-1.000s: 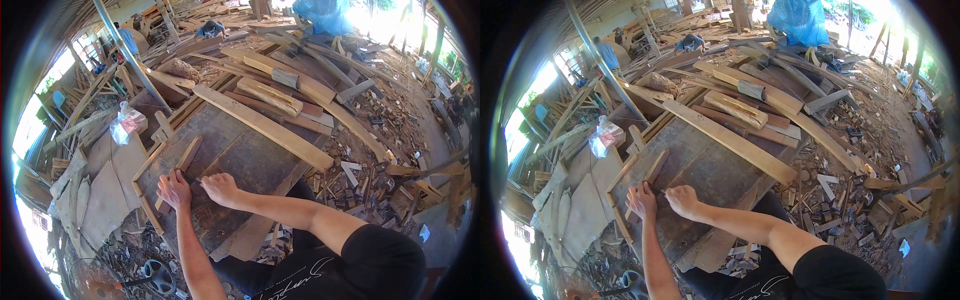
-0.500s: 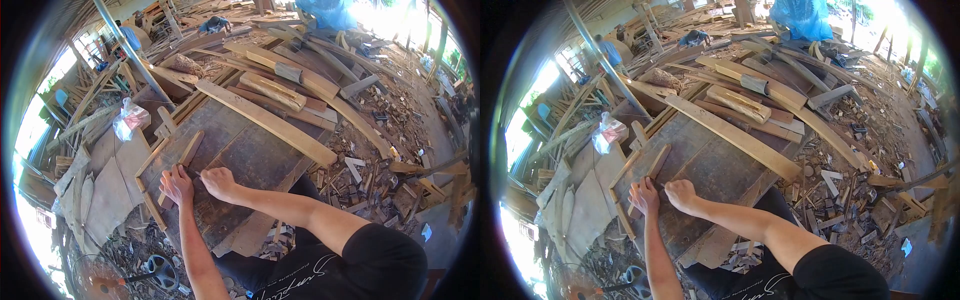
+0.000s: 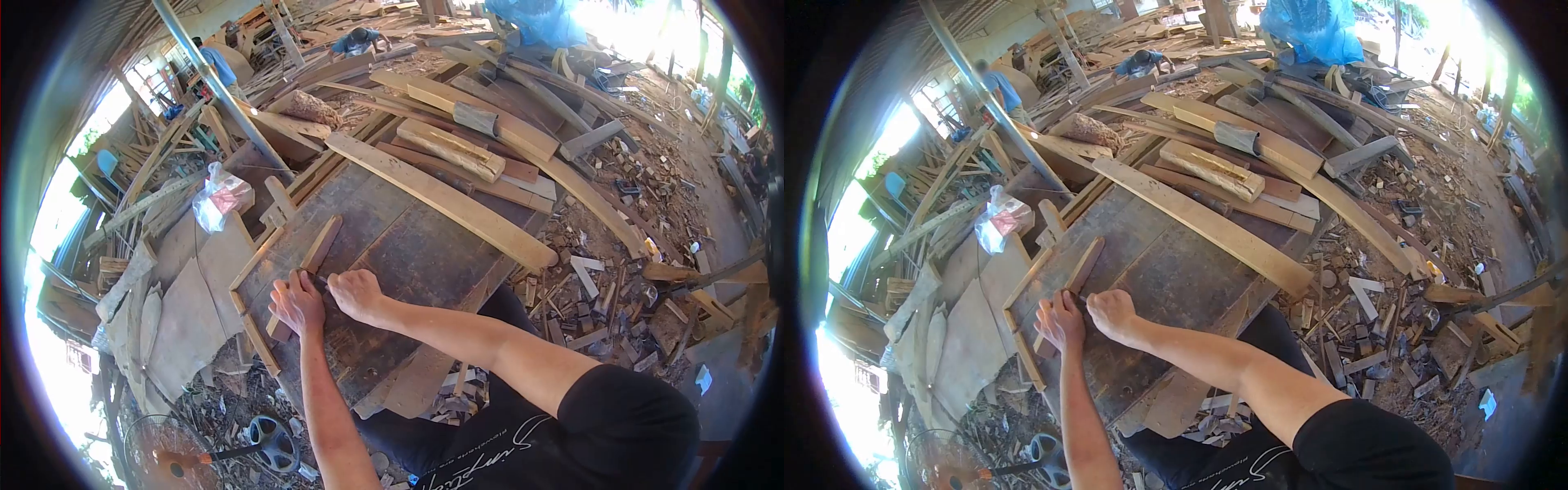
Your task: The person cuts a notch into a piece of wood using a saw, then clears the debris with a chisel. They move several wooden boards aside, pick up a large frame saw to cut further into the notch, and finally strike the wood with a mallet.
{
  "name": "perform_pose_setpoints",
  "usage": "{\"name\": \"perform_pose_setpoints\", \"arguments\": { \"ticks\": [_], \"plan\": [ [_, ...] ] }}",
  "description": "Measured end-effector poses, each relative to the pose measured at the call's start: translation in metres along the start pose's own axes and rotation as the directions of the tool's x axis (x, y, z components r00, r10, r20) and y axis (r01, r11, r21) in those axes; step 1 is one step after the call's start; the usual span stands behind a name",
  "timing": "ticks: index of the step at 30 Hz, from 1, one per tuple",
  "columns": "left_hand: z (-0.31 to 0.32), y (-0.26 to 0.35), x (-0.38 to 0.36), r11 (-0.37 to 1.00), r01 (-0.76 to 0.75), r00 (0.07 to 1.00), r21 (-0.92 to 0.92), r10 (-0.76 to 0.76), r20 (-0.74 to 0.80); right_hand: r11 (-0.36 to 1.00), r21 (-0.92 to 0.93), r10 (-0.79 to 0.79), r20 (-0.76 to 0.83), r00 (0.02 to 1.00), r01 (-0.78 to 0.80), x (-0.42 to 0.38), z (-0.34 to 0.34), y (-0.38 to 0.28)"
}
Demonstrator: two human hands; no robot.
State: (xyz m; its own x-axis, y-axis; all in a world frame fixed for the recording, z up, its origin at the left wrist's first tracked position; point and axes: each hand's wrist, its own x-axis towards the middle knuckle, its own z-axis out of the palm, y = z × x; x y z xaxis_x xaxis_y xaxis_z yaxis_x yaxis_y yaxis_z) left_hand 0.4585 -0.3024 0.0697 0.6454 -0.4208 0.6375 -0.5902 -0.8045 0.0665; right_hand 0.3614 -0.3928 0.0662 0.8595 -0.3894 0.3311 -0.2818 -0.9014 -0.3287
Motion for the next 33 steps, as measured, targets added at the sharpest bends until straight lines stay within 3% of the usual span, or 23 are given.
{"name": "perform_pose_setpoints", "arguments": {
  "ticks": [4, 8, 16, 20, 23, 27, 33],
  "plan": [
    [-0.002, 0.001, 0.000, 1.000, 0.013, 1.000, -0.001, -0.013, 0.020, 0.999, 0.030, -0.030, -0.025, 0.999, 0.030, -0.011, -0.009, 0.008],
    [0.002, -0.002, 0.000, 1.000, -0.007, 1.000, -0.005, 0.007, -0.025, 0.999, 0.037, -0.029, 0.081, 0.996, 0.026, -0.031, -0.024, 0.018],
    [-0.002, 0.002, 0.001, 0.999, 0.030, 1.000, 0.030, -0.030, 0.000, 0.998, 0.015, -0.063, -0.048, 0.997, 0.063, -0.008, -0.007, 0.009],
    [0.003, -0.002, 0.000, 1.000, 0.015, 0.999, 0.025, -0.015, -0.035, 0.997, 0.067, -0.042, 0.074, 0.996, 0.037, -0.033, -0.026, 0.018],
    [0.001, -0.002, 0.000, 1.000, 0.020, 0.999, 0.014, -0.019, -0.025, 0.990, 0.116, -0.064, -0.095, 0.993, 0.075, -0.024, -0.008, 0.016],
    [0.002, -0.001, 0.002, 0.999, 0.040, 0.999, 0.022, -0.040, -0.009, 0.994, 0.060, -0.084, -0.114, 0.990, 0.092, 0.013, 0.014, 0.005],
    [0.004, -0.002, 0.000, 0.996, 0.072, 0.997, 0.054, -0.073, 0.025, 0.994, 0.083, -0.073, 0.002, 0.997, 0.073, -0.037, -0.024, 0.025]
  ]
}}
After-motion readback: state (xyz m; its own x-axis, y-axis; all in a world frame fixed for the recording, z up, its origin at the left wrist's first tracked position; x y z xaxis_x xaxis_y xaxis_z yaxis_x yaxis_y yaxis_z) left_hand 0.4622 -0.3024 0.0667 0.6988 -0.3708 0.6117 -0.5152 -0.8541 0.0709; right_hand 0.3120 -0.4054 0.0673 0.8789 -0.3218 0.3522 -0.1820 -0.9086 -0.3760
